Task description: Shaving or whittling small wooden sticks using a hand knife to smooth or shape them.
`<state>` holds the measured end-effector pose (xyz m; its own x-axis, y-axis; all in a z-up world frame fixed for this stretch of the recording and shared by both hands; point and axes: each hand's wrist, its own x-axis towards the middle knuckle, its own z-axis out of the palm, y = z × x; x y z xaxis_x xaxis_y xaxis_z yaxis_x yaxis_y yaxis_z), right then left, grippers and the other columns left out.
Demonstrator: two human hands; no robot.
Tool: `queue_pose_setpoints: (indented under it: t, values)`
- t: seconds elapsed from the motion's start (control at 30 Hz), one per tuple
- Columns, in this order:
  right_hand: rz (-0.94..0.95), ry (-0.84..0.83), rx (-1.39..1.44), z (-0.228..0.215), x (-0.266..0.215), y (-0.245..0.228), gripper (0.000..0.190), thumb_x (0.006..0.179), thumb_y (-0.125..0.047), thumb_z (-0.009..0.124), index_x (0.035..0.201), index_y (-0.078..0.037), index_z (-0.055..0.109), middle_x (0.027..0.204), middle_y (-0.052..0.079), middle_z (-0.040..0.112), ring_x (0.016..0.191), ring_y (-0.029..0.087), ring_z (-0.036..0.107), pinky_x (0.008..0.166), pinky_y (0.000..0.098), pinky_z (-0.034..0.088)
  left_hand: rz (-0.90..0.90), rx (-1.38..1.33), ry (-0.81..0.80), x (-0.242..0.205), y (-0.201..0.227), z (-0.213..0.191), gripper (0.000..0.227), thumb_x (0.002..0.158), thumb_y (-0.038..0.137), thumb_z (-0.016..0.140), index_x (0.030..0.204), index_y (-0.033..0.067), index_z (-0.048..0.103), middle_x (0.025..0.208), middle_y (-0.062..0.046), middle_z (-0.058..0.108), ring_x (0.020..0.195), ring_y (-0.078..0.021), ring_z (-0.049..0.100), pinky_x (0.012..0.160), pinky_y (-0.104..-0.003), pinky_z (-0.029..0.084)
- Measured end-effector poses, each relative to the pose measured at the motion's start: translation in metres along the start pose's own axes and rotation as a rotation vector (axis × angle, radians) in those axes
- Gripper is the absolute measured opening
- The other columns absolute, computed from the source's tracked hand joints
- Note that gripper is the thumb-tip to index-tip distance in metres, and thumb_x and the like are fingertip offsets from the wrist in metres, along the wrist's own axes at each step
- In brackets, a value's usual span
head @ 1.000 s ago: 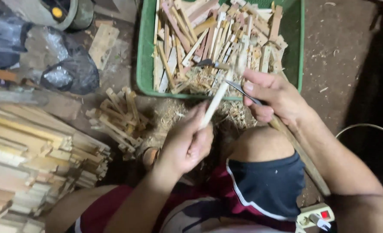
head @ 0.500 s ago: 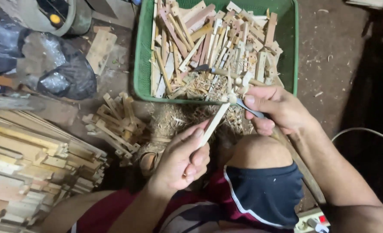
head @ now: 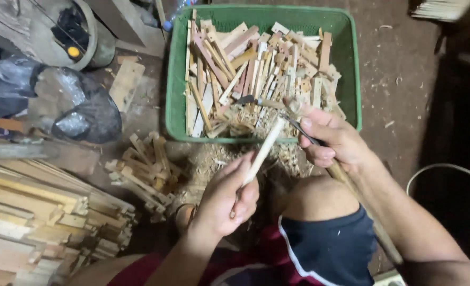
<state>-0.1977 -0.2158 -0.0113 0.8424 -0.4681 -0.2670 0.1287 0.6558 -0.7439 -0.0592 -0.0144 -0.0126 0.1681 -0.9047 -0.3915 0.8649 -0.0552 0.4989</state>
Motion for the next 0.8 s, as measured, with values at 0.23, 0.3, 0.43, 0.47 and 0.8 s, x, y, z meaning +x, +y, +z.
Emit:
queue_pose_setpoints:
  t: [0.23,0.3,0.43,0.47,0.8]
  values:
    - [-0.014,0.090,-0.188,-0.014,0.000,-0.007,0.043,0.099,-0.006,0.063,0.140,0.006,0.057,0.068,0.018,0.064,0.032,0.005,0.040,0.026,0.0223,0.042,0.036,0.193,0.080,-0.001,0.002,0.028,0.054,0.108,0.029,0.044,0.149,-0.0063,0.040,0.041,-0.007,0.040,0.025,-0.0120,0.036,0.020,-0.020,0.026]
    - [0.075,-0.048,-0.059,-0.020,-0.007,-0.011,0.018,0.100,0.002,0.059,0.111,0.005,0.072,0.069,0.012,0.065,0.035,0.007,0.041,0.027,0.0240,0.042,-0.066,0.065,0.088,-0.022,-0.013,0.010,0.049,0.101,0.026,0.053,0.146,0.0059,0.052,0.056,-0.004,0.044,0.035,-0.0072,0.034,0.026,-0.020,0.019]
    - [0.049,0.082,-0.244,-0.014,-0.005,0.001,0.029,0.102,-0.018,0.063,0.079,-0.001,0.068,0.048,0.000,0.050,0.032,0.005,0.037,0.027,0.0197,0.033,-0.053,0.036,0.056,-0.011,-0.010,0.008,0.042,0.103,0.026,0.053,0.135,-0.0004,0.053,0.055,-0.002,0.049,0.033,-0.0062,0.035,0.025,-0.021,0.018]
    - [0.002,0.033,-0.129,-0.020,0.002,0.005,0.016,0.102,-0.013,0.061,0.096,0.002,0.064,0.055,0.008,0.055,0.030,0.004,0.035,0.023,0.0208,0.033,-0.047,0.005,0.025,0.001,-0.010,0.002,0.044,0.105,0.025,0.050,0.139,-0.0033,0.050,0.053,-0.004,0.048,0.032,-0.0073,0.037,0.024,-0.018,0.024]
    - [-0.269,0.046,-0.105,-0.014,-0.013,-0.002,0.075,0.096,0.000,0.062,0.163,-0.013,0.032,0.073,0.011,0.068,0.034,0.001,0.043,0.028,0.0168,0.042,-0.040,-0.066,-0.050,0.020,0.004,-0.015,0.049,0.108,0.027,0.046,0.142,-0.0086,0.049,0.051,-0.004,0.050,0.031,-0.0070,0.042,0.023,-0.015,0.033]
